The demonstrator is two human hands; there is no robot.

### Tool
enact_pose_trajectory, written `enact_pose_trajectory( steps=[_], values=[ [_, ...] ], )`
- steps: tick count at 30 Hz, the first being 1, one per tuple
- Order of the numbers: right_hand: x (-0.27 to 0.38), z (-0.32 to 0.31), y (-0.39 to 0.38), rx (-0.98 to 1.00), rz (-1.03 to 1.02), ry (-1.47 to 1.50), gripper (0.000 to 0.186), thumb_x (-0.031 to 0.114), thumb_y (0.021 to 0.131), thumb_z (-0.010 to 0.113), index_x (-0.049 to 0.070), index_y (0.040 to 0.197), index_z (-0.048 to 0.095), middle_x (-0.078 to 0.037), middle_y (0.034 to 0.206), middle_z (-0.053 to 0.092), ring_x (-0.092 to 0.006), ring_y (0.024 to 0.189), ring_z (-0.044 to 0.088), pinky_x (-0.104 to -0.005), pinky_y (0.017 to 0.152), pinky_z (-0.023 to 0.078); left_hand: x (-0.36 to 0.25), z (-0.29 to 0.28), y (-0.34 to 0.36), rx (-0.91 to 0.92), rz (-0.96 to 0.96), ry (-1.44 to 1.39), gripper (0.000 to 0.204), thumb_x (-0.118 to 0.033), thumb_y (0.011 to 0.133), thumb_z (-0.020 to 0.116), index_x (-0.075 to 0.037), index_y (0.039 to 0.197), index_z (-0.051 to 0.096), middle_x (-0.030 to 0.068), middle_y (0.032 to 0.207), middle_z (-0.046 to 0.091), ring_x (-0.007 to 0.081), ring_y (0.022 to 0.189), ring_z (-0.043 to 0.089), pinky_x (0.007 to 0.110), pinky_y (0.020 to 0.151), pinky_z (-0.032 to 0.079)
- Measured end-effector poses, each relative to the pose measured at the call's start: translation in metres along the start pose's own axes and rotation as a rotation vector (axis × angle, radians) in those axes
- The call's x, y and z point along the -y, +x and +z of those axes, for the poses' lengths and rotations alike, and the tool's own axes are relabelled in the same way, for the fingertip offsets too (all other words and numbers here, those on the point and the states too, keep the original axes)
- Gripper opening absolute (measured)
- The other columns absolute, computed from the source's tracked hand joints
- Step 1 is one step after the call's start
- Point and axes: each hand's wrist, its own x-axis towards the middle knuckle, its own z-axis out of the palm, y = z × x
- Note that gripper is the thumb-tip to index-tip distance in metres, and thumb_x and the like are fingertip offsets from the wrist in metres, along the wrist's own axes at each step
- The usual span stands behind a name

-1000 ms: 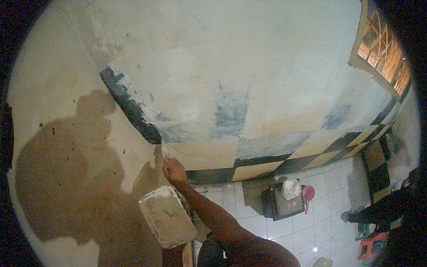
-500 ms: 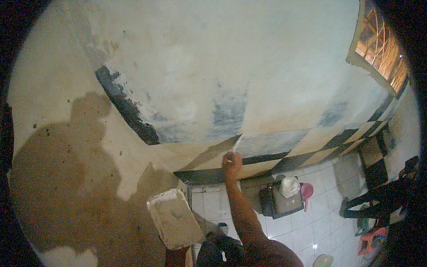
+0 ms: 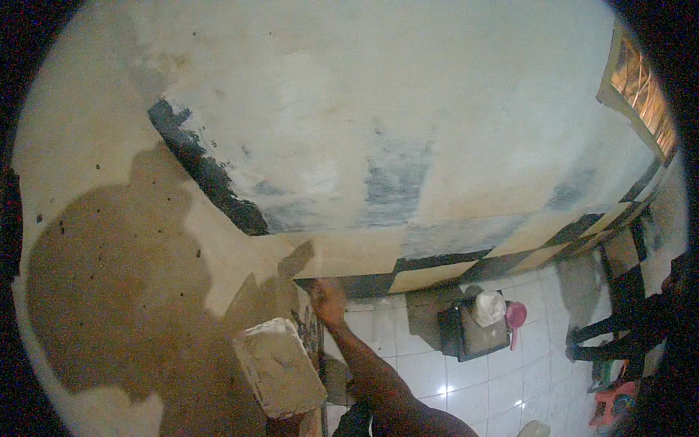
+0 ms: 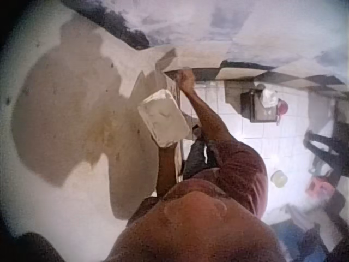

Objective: The person applies plaster to a tiled wall using a putty knife, regularly scooping more plaster from a plastic container and mixing in water from a pink scoop.

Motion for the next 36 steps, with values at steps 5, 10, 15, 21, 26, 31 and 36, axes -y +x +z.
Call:
enact_pose_trajectory(
  steps=[5, 10, 15, 21, 26, 31, 36],
  values=[
    [-0.096, -0.113, 0.004, -0.493, 0.209, 0.236, 0.011, 0.0, 0.074, 0.067, 0.0, 0.079, 0.056, -0.011, 0.074, 0.054, -0.0241, 0.07, 0.053, -0.0319, 0.067, 0.044, 0.025, 0.007, 0.007, 0.017, -0.048, 0.0, 0.048, -0.038, 0.091, 0.049, -0.012, 0.131, 0.045, 0.0101, 0.126, 0.051, 0.0316, 0.115, 0.051, 0.052, 0.095, 0.044],
    [-0.117, -0.126, 0.038, -0.518, 0.12, -0.262, 0.011, 0.001, 0.073, 0.066, 0.005, 0.08, 0.059, -0.011, 0.081, 0.059, -0.0287, 0.079, 0.057, -0.0368, 0.073, 0.047, 0.032, -0.005, 0.007, -0.01, -0.052, 0.033, 0.047, -0.037, 0.091, 0.049, -0.012, 0.13, 0.045, 0.0103, 0.126, 0.051, 0.0316, 0.115, 0.051, 0.052, 0.095, 0.044],
    [-0.068, 0.012, 0.045, -0.129, 0.069, -0.291, 0.015, 0.01, 0.075, 0.072, 0.006, 0.086, 0.063, -0.014, 0.088, 0.063, -0.0337, 0.082, 0.061, -0.0425, 0.074, 0.05, 0.034, -0.019, 0.008, -0.047, -0.027, 0.066, 0.047, -0.037, 0.091, 0.049, -0.011, 0.13, 0.045, 0.0104, 0.125, 0.051, 0.0316, 0.114, 0.051, 0.051, 0.095, 0.044],
    [-0.047, 0.073, 0.027, 0.076, -0.228, -0.23, 0.032, 0.022, 0.084, 0.066, 0.001, 0.107, 0.058, -0.023, 0.098, 0.058, -0.0381, 0.089, 0.056, -0.0483, 0.076, 0.048, 0.056, -0.018, 0.028, -0.023, -0.031, 0.106, 0.046, -0.036, 0.09, 0.049, -0.011, 0.129, 0.045, 0.0105, 0.125, 0.051, 0.0316, 0.114, 0.051, 0.051, 0.095, 0.044],
    [-0.044, 0.005, -0.008, 0.165, -0.175, 0.018, 0.023, 0.006, 0.075, 0.069, 0.003, 0.096, 0.061, -0.014, 0.082, 0.058, -0.0349, 0.077, 0.057, -0.0445, 0.067, 0.046, 0.057, -0.033, 0.038, -0.045, -0.003, 0.12, 0.046, -0.036, 0.09, 0.049, -0.011, 0.129, 0.046, 0.0106, 0.124, 0.051, 0.0317, 0.113, 0.051, 0.051, 0.094, 0.044],
    [-0.052, -0.122, 0.028, -0.258, 0.081, -0.354, 0.014, 0.005, 0.077, 0.068, 0.004, 0.079, 0.055, -0.011, 0.078, 0.062, -0.0236, 0.064, 0.058, -0.0354, 0.061, 0.048, 0.08, -0.046, 0.048, -0.045, -0.018, 0.099, 0.045, -0.035, 0.09, 0.049, -0.011, 0.128, 0.046, 0.0108, 0.124, 0.051, 0.0317, 0.113, 0.051, 0.051, 0.094, 0.044],
    [-0.087, -0.159, 0.084, -0.591, 0.071, -0.207, 0.01, -0.001, 0.079, 0.064, 0.001, 0.077, 0.054, -0.01, 0.077, 0.062, -0.0191, 0.063, 0.058, -0.031, 0.06, 0.048, 0.095, -0.062, 0.05, -0.042, -0.044, 0.105, 0.045, -0.035, 0.09, 0.049, -0.011, 0.128, 0.046, 0.0109, 0.123, 0.051, 0.0317, 0.112, 0.051, 0.051, 0.094, 0.044]
  ],
)
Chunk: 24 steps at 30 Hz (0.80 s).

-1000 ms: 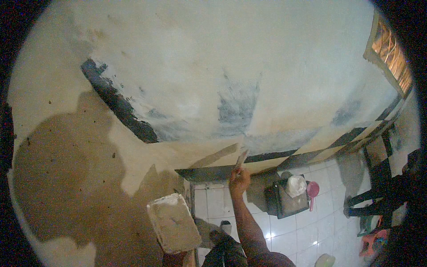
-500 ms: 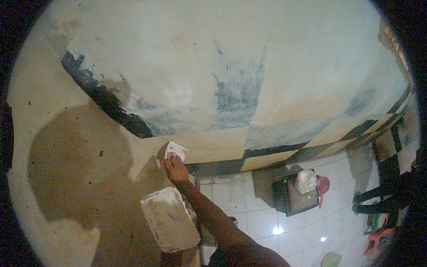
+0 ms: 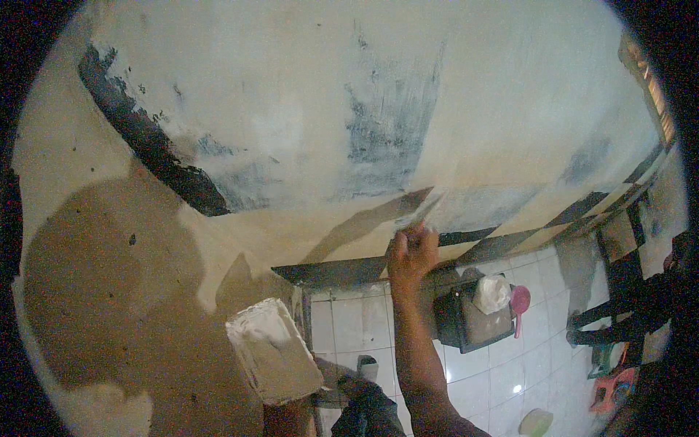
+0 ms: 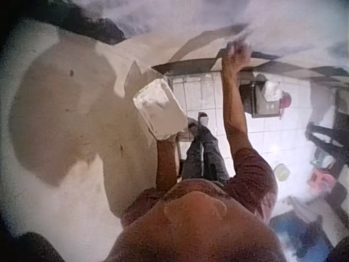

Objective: The person applies plaster to a tiled wall using a putty knife, regularly scooping more plaster from a plastic container and mixing in water from a pink scoop.

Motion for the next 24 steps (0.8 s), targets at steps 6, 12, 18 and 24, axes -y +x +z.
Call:
enact_pose_trajectory(
  steps=[6, 12, 18, 24],
  values=[
    [0.081, 0.128, -0.068, 0.532, -0.374, 0.011, 0.015, 0.02, 0.083, 0.064, 0.012, 0.095, 0.064, -0.014, 0.101, 0.062, -0.0369, 0.103, 0.057, -0.0448, 0.089, 0.046, 0.004, -0.017, 0.004, 0.007, -0.006, 0.045, 0.044, -0.034, 0.09, 0.049, -0.01, 0.127, 0.046, 0.011, 0.123, 0.052, 0.0317, 0.112, 0.051, 0.051, 0.093, 0.044],
    [0.141, 0.14, -0.135, 0.617, -0.577, 0.398, 0.02, 0.012, 0.075, 0.07, 0.007, 0.091, 0.059, -0.012, 0.091, 0.058, -0.0323, 0.083, 0.06, -0.045, 0.07, 0.051, 0.014, -0.028, 0.016, 0.009, 0.0, 0.088, 0.044, -0.033, 0.09, 0.049, -0.01, 0.127, 0.047, 0.0112, 0.122, 0.052, 0.0318, 0.111, 0.051, 0.051, 0.093, 0.044],
    [0.083, 0.059, -0.113, 0.562, -0.248, 0.378, 0.021, 0.006, 0.07, 0.071, 0.007, 0.087, 0.059, -0.011, 0.081, 0.061, -0.0308, 0.075, 0.061, -0.0404, 0.066, 0.05, 0.032, -0.042, 0.018, -0.014, -0.01, 0.094, 0.043, -0.033, 0.09, 0.049, -0.01, 0.126, 0.047, 0.0113, 0.121, 0.052, 0.0318, 0.111, 0.052, 0.05, 0.093, 0.045],
    [0.003, 0.001, -0.049, 0.112, 0.006, -0.098, 0.011, 0.003, 0.073, 0.066, 0.007, 0.075, 0.057, -0.01, 0.075, 0.06, -0.0279, 0.068, 0.058, -0.0383, 0.062, 0.045, 0.04, -0.052, 0.017, -0.037, -0.011, 0.092, 0.043, -0.032, 0.09, 0.049, -0.01, 0.126, 0.047, 0.0115, 0.121, 0.052, 0.0318, 0.11, 0.052, 0.05, 0.092, 0.045]
  ],
)
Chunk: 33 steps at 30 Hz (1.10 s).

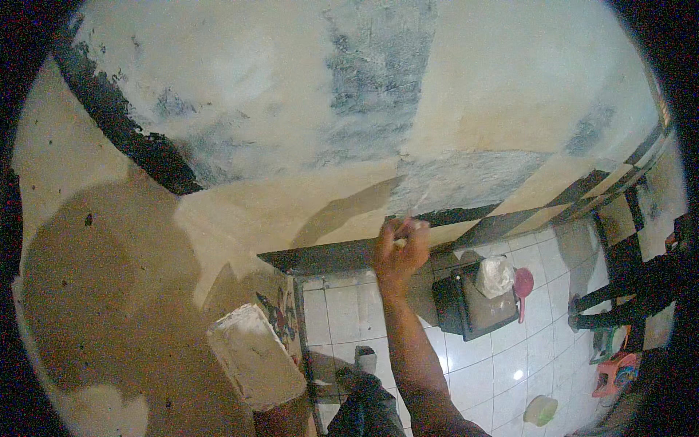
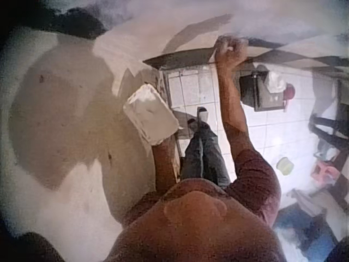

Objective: The person applies plaster to a tiled wall using a putty knife, regularly scooping more plaster from a plastic container and mixing in water from a pink scoop.

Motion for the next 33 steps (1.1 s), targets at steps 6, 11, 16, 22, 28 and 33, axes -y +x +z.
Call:
enact_pose_trajectory(
  steps=[6, 11, 16, 22, 28, 33],
  values=[
    [0.013, 0.105, -0.015, -0.011, -0.459, 0.042, 0.011, 0.009, 0.078, 0.071, 0.006, 0.083, 0.062, -0.01, 0.078, 0.061, -0.0303, 0.073, 0.059, -0.0429, 0.073, 0.047, -0.001, -0.008, 0.002, -0.006, 0.012, 0.008, 0.042, -0.032, 0.089, 0.049, -0.009, 0.125, 0.048, 0.0116, 0.12, 0.052, 0.0318, 0.109, 0.052, 0.05, 0.092, 0.045],
    [0.086, 0.159, -0.089, 0.434, -0.543, 0.207, 0.021, 0.022, 0.079, 0.071, 0.008, 0.087, 0.059, -0.014, 0.083, 0.054, -0.034, 0.077, 0.058, -0.0421, 0.061, 0.049, 0.001, -0.013, 0.004, -0.016, 0.025, 0.023, 0.042, -0.031, 0.089, 0.049, -0.009, 0.125, 0.048, 0.0117, 0.12, 0.052, 0.0319, 0.109, 0.052, 0.05, 0.092, 0.045],
    [0.089, 0.101, -0.085, 0.473, -0.669, 0.389, 0.017, 0.021, 0.08, 0.068, 0.009, 0.087, 0.059, -0.015, 0.097, 0.06, -0.0373, 0.085, 0.061, -0.0446, 0.072, 0.052, 0.001, -0.018, 0.003, -0.04, 0.048, 0.017, 0.041, -0.031, 0.089, 0.049, -0.009, 0.124, 0.048, 0.0118, 0.119, 0.052, 0.0319, 0.109, 0.052, 0.05, 0.091, 0.045],
    [0.027, 0.059, -0.007, 0.292, -1.112, 0.031, 0.023, 0.023, 0.069, 0.066, 0.014, 0.09, 0.064, -0.009, 0.103, 0.058, -0.0297, 0.085, 0.056, -0.0439, 0.071, 0.048, 0.008, -0.026, 0.001, -0.065, 0.054, 0.026, 0.041, -0.03, 0.089, 0.049, -0.009, 0.124, 0.048, 0.012, 0.118, 0.052, 0.0319, 0.108, 0.052, 0.05, 0.091, 0.045],
    [-0.157, 0.086, -0.044, 0.829, -1.078, -0.243, 0.042, 0.018, 0.074, 0.065, 0.011, 0.115, 0.058, -0.01, 0.118, 0.055, -0.0301, 0.103, 0.052, -0.0467, 0.082, 0.046, 0.033, -0.018, 0.0, -0.03, -0.001, 0.038, 0.04, -0.03, 0.089, 0.049, -0.008, 0.123, 0.049, 0.0121, 0.118, 0.052, 0.032, 0.107, 0.052, 0.049, 0.091, 0.045],
    [-0.104, 0.029, -0.08, 0.723, -0.859, -0.012, 0.027, 0.008, 0.077, 0.062, 0.006, 0.104, 0.058, -0.015, 0.104, 0.059, -0.0347, 0.088, 0.057, -0.0483, 0.073, 0.046, 0.019, -0.035, -0.002, -0.082, 0.054, 0.068, 0.04, -0.029, 0.089, 0.05, -0.008, 0.123, 0.049, 0.0122, 0.117, 0.053, 0.032, 0.107, 0.052, 0.049, 0.09, 0.045]
  ],
)
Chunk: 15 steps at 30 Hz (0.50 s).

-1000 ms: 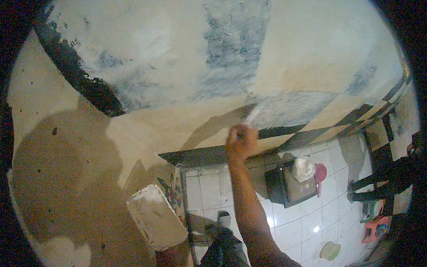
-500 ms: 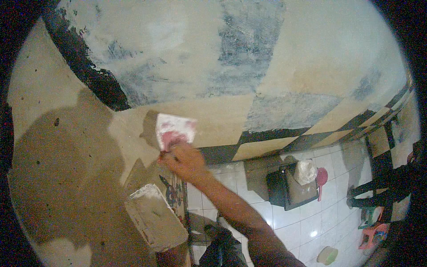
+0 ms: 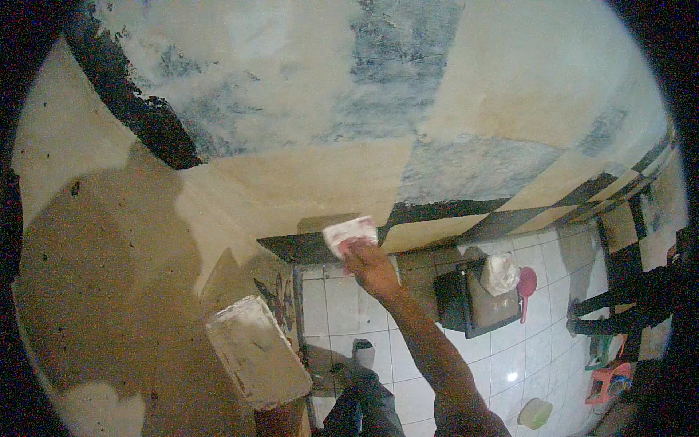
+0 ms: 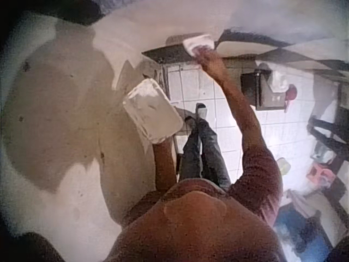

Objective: The person applies plaster to a tiled wall using a putty knife, regularly scooping more plaster from a plastic container and mixing in water from a pink scoop.

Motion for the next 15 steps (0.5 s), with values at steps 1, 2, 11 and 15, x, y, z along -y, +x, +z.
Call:
enact_pose_trajectory(
  steps=[1, 2, 11, 15],
  values=[
    [-0.001, -0.01, -0.006, -0.046, 0.208, 0.023, 0.021, 0.005, 0.077, 0.062, 0.004, 0.098, 0.059, -0.017, 0.098, 0.059, -0.0357, 0.081, 0.058, -0.0483, 0.069, 0.046, 0.002, 0.001, 0.0, 0.003, -0.004, 0.0, 0.04, -0.029, 0.089, 0.05, -0.008, 0.122, 0.049, 0.0123, 0.117, 0.053, 0.032, 0.107, 0.052, 0.049, 0.09, 0.045],
    [-0.003, -0.017, -0.008, -0.233, 0.329, -0.043, 0.016, 0.005, 0.076, 0.064, 0.004, 0.091, 0.058, -0.017, 0.091, 0.059, -0.0358, 0.076, 0.057, -0.0487, 0.066, 0.045, 0.003, 0.002, 0.0, 0.005, -0.006, 0.001, 0.04, -0.029, 0.089, 0.05, -0.008, 0.122, 0.049, 0.0123, 0.117, 0.053, 0.032, 0.107, 0.052, 0.049, 0.09, 0.045],
    [0.0, -0.021, 0.125, -0.767, 0.682, -0.018, 0.007, 0.006, 0.08, 0.066, 0.004, 0.081, 0.06, -0.012, 0.081, 0.06, -0.0291, 0.079, 0.06, -0.0378, 0.074, 0.048, 0.005, -0.003, 0.0, -0.01, 0.0, 0.021, 0.039, -0.028, 0.089, 0.05, -0.008, 0.121, 0.049, 0.0125, 0.116, 0.053, 0.032, 0.106, 0.053, 0.049, 0.09, 0.045],
    [0.071, 0.035, 0.181, -0.363, 0.425, 0.065, 0.023, 0.016, 0.077, 0.072, 0.006, 0.094, 0.062, -0.018, 0.093, 0.058, -0.0389, 0.087, 0.058, -0.0486, 0.077, 0.046, 0.011, 0.002, 0.0, -0.007, -0.01, 0.03, 0.038, -0.028, 0.088, 0.05, -0.007, 0.121, 0.049, 0.0126, 0.116, 0.053, 0.032, 0.106, 0.053, 0.049, 0.09, 0.045]
  ],
)
